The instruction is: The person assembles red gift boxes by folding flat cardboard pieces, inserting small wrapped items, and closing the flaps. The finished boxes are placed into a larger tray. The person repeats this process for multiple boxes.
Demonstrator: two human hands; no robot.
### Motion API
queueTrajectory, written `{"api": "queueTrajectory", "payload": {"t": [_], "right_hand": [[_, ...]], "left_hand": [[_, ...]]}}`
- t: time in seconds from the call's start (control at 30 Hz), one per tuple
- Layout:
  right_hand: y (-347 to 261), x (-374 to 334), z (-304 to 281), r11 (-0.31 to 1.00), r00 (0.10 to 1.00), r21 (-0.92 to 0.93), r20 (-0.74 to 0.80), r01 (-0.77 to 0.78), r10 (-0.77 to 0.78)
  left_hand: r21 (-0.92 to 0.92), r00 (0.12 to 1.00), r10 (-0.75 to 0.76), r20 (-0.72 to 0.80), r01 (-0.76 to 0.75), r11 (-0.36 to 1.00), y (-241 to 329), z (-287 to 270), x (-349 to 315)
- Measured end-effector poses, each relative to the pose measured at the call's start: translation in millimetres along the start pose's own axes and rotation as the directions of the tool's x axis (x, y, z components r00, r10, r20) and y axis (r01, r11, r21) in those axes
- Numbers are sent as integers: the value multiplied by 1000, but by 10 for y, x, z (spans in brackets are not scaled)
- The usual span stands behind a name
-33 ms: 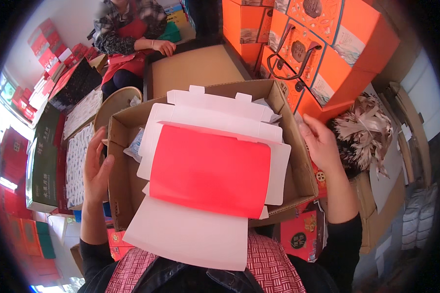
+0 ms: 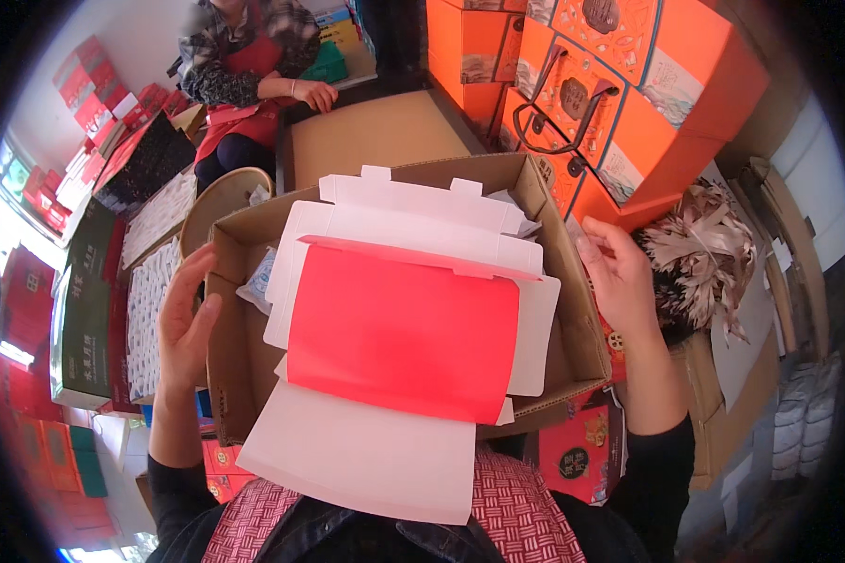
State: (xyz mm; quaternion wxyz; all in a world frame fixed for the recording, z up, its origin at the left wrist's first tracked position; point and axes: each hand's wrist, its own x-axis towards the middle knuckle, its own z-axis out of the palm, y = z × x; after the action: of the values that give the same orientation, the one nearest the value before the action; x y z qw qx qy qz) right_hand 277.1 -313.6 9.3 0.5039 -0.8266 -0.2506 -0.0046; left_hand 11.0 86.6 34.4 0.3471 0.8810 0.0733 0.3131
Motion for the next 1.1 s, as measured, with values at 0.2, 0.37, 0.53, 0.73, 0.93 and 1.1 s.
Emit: {"api": "queueTrajectory", "payload": {"t": [0.2, 0.37, 0.53, 0.73, 0.93, 1.1], "right_hand": [[-739, -211, 175, 981, 953, -76, 265, 176, -150], [-906, -353, 445, 997, 955, 63, 292, 34, -51], [-866, -340, 417, 982, 978, 116, 129, 152, -166], [-971, 335, 312, 965, 837, 40, 488, 261, -247], [-949, 494, 567, 958, 763, -4, 606, 288, -227], [-459, 538, 122, 935, 952, -189, -5, 299, -305]], "left_hand": [[31, 929, 30, 369, -44, 999, 588, 359, 297], [-482, 901, -200, 386, 382, 789, 652, 606, 170], [-628, 875, -329, 355, 484, 609, 591, 460, -2], [-659, 870, -376, 319, 489, 571, 674, 443, -75], [-690, 907, -314, 282, 419, 590, 390, 234, -22], [-718, 891, -427, -156, 195, 668, 449, -213, -81]]}}
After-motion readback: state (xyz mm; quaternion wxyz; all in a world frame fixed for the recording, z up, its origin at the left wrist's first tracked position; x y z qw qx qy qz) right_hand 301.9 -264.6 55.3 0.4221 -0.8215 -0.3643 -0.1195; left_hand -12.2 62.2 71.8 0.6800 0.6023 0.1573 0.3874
